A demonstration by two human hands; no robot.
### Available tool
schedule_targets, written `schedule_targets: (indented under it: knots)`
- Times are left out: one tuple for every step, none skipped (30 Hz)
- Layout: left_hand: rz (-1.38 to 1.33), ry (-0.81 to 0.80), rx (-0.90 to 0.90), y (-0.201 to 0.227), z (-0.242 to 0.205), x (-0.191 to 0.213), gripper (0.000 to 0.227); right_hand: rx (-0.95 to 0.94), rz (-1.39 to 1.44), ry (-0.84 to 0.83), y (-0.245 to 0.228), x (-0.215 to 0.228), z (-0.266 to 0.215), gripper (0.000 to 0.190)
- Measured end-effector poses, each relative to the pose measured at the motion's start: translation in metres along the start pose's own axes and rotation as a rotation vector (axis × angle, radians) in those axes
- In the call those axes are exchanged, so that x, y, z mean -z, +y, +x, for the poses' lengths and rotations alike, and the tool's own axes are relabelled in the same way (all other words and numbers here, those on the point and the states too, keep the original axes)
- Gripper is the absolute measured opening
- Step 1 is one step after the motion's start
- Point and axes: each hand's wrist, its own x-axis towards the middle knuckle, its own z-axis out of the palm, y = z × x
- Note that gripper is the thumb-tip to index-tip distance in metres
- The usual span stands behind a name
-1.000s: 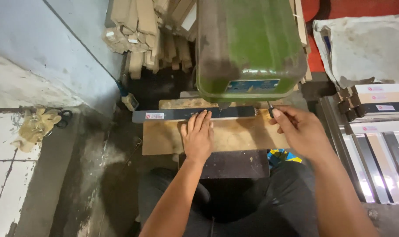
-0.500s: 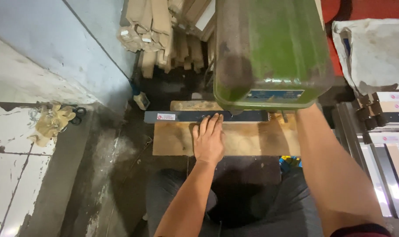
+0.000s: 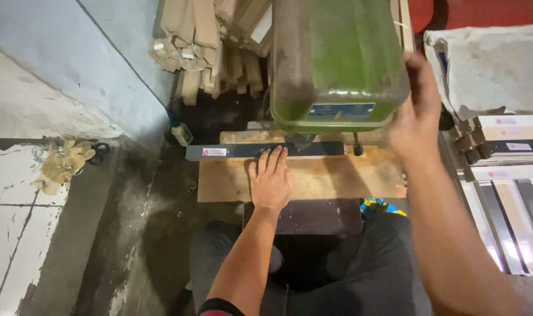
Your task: The person is using a punch machine to process long strips of material, picking them from a pile and stacking them after punching.
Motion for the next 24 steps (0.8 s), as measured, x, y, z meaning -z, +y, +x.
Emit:
schedule_targets:
  knots:
    - [-0.004,0.014,0.013,0.001,-0.003,-0.001,0.049,0.062,-0.111,-0.006,-0.009,0.001,-0.012,0.064]
    - [-0.003,0.015,0.011,0.002,-0.001,0.000,0.049,0.063,-0.111,-0.004,-0.007,0.002,-0.022,0.064]
    - [0.001,0.138,-0.022,0.003,-0.001,0.002,0.046,0.096,-0.080,0.021,-0.005,0.002,-0.033,0.043]
    - [0.005,0.261,-0.056,0.003,0.000,0.003,0.043,0.129,-0.049,0.045,-0.003,0.002,-0.044,0.039]
    - [0.008,0.264,-0.057,0.002,-0.001,0.001,0.043,0.133,-0.047,0.047,0.008,0.000,-0.057,0.039]
    - [0.011,0.239,-0.066,0.001,-0.001,-0.001,0.047,0.097,-0.074,0.083,0.019,-0.001,-0.069,0.038]
    - [0.013,0.209,-0.077,0.001,-0.004,-0.003,0.051,0.055,-0.103,0.120,0.029,-0.001,-0.084,0.038]
    - [0.014,0.206,-0.079,0.000,-0.005,-0.003,0.051,0.052,-0.102,0.123,0.024,-0.005,-0.090,0.038]
    - [0.008,0.209,-0.080,0.000,-0.005,-0.003,0.051,0.023,-0.136,0.131,0.019,-0.007,-0.096,0.036]
    - [0.003,0.211,-0.081,0.000,-0.004,-0.003,0.051,-0.006,-0.171,0.140,0.015,-0.010,-0.101,0.036]
    - [0.001,0.214,-0.083,0.001,-0.004,-0.004,0.051,-0.003,-0.173,0.143,0.013,-0.010,-0.102,0.036]
    - [-0.008,0.209,-0.081,0.001,-0.004,-0.005,0.050,-0.016,-0.185,0.136,0.011,-0.010,-0.103,0.037]
    - [-0.015,0.201,-0.077,0.001,-0.006,-0.005,0.049,-0.031,-0.195,0.127,0.009,-0.010,-0.106,0.038]
    - [-0.015,0.200,-0.077,0.001,-0.006,-0.004,0.049,-0.032,-0.195,0.127,0.008,-0.010,-0.105,0.038]
    - [-0.019,0.197,-0.081,0.001,-0.006,-0.003,0.050,-0.030,-0.187,0.123,0.007,-0.010,-0.104,0.038]
    - [-0.024,0.194,-0.084,0.001,-0.005,-0.002,0.050,-0.029,-0.180,0.119,0.006,-0.009,-0.103,0.039]
    - [-0.024,0.199,-0.084,0.002,-0.005,-0.004,0.050,-0.024,-0.180,0.120,0.006,-0.009,-0.103,0.039]
    - [-0.007,0.209,-0.086,0.002,-0.004,-0.006,0.050,-0.034,-0.188,0.115,0.006,-0.009,-0.103,0.041]
    - [0.012,0.215,-0.083,0.001,-0.006,-0.007,0.051,-0.046,-0.194,0.106,0.005,-0.010,-0.104,0.043]
    - [0.014,0.218,-0.080,0.001,-0.004,-0.005,0.051,-0.043,-0.192,0.104,0.005,-0.011,-0.103,0.043]
    - [0.010,0.227,-0.082,0.002,-0.004,-0.004,0.049,-0.057,-0.172,0.112,0.005,-0.012,-0.104,0.042]
    - [0.006,0.236,-0.084,0.003,-0.005,-0.003,0.048,-0.072,-0.151,0.120,0.005,-0.012,-0.105,0.041]
    - [0.008,0.237,-0.083,0.003,-0.005,-0.003,0.048,-0.071,-0.150,0.119,0.006,-0.012,-0.106,0.041]
    - [0.001,0.241,-0.085,0.003,-0.005,-0.003,0.048,-0.075,-0.154,0.119,0.007,-0.012,-0.107,0.040]
